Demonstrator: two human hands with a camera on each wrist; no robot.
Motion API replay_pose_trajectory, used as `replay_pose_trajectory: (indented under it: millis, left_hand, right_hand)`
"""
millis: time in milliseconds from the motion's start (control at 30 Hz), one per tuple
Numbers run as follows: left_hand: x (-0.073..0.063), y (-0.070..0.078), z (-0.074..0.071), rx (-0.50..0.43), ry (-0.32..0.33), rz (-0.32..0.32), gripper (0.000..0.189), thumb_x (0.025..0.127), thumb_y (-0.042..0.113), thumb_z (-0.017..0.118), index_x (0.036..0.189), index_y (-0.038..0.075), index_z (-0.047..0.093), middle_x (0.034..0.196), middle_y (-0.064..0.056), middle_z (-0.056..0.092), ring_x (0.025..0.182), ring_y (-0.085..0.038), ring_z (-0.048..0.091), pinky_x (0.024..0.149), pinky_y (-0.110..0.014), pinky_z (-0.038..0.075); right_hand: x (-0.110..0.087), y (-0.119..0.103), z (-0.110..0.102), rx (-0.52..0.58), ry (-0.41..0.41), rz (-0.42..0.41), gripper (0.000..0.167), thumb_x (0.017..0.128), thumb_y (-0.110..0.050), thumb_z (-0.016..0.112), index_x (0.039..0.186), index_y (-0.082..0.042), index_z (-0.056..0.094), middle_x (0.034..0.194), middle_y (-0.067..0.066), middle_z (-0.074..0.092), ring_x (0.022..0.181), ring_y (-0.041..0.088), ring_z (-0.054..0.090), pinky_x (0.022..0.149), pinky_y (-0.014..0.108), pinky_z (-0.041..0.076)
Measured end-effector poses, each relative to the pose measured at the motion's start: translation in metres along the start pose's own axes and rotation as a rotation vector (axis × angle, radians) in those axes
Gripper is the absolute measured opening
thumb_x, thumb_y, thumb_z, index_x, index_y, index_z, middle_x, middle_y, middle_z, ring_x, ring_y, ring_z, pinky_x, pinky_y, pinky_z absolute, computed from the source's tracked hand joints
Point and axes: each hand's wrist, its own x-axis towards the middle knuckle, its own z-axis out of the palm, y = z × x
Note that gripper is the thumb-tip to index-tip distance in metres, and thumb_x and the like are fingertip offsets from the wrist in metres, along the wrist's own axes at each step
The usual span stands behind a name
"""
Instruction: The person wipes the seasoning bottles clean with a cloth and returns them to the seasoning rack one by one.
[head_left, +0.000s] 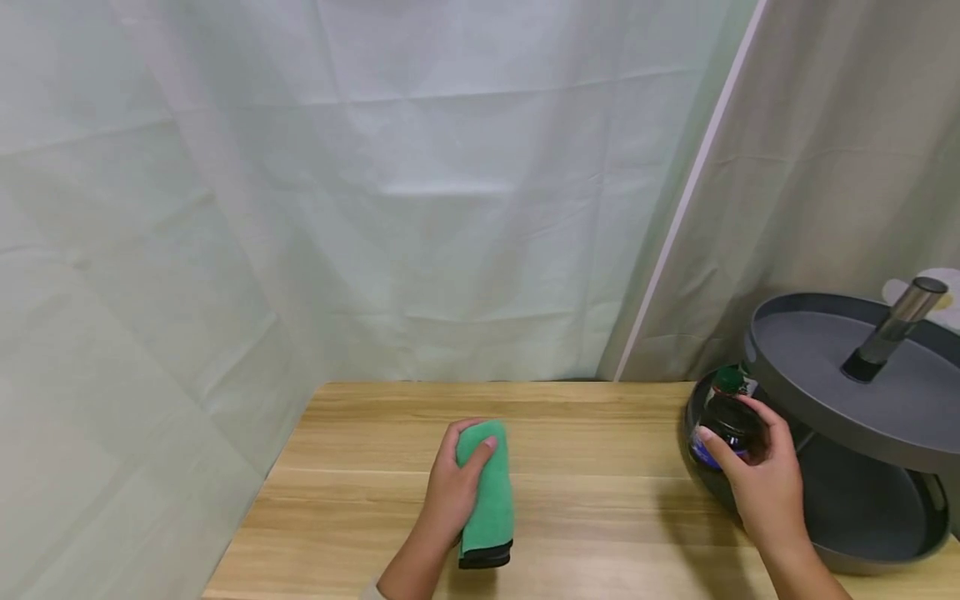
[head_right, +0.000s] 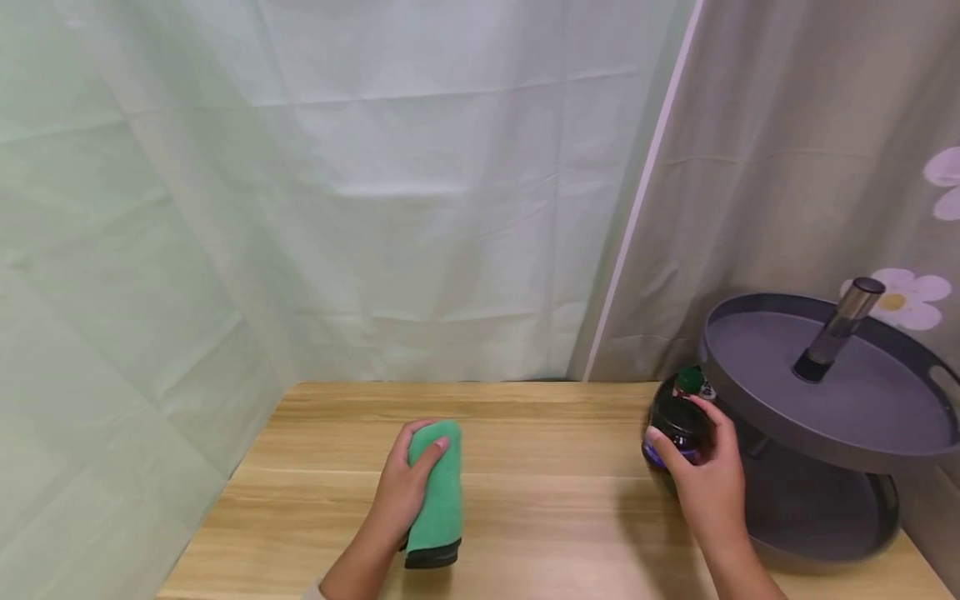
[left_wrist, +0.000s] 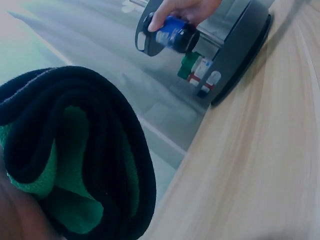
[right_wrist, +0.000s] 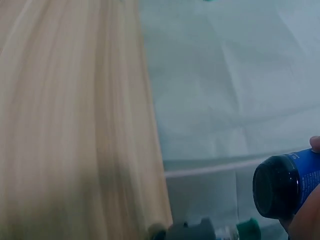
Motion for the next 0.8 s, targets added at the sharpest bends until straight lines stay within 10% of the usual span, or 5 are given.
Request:
replay_pose_trajectory:
  millis: [200, 633, 800]
  left_hand:
    - [0.001, -0.005, -0.012, 0.009, 0.010, -0.012, 0.043, 0.097, 0.045, 0.065, 0.132, 0.023, 0.054, 0.119, -0.012, 0.058, 0.089, -0.021, 0.060, 0.072, -0.036, 0.052]
    - [0.002, -0.012, -0.045, 0.067, 0.067, -0.053, 0.045, 0.098, 0.045, 0.064, 0.135, 0.024, 0.052, 0.116, -0.011, 0.058, 0.085, -0.019, 0.060, 0.070, -0.034, 0.053]
    - [-0.002, -0.022, -0.053, 0.101, 0.088, -0.092, 0.048, 0.097, 0.047, 0.065, 0.135, 0.024, 0.051, 0.115, -0.011, 0.058, 0.085, -0.019, 0.060, 0.068, -0.035, 0.052]
  right_hand:
    - [0.003, 0.009, -0.017, -0.239, 0.080, 0.008, 0.075, 0.086, -0.009, 0.080, 0.149, -0.024, 0.043, 0.114, -0.022, 0.052, 0.096, -0.011, 0.055, 0.072, 0.003, 0.047]
    - [0.011, 0.028, -0.046, -0.293, 0.082, -0.016, 0.075, 0.085, -0.005, 0.080, 0.148, -0.019, 0.043, 0.117, -0.024, 0.050, 0.105, -0.013, 0.051, 0.080, -0.001, 0.042]
    - [0.011, 0.036, -0.058, -0.478, 0.040, 0.032, 0.079, 0.088, -0.026, 0.079, 0.155, -0.018, 0.037, 0.129, -0.003, 0.053, 0.098, -0.013, 0.043, 0.075, 0.003, 0.034]
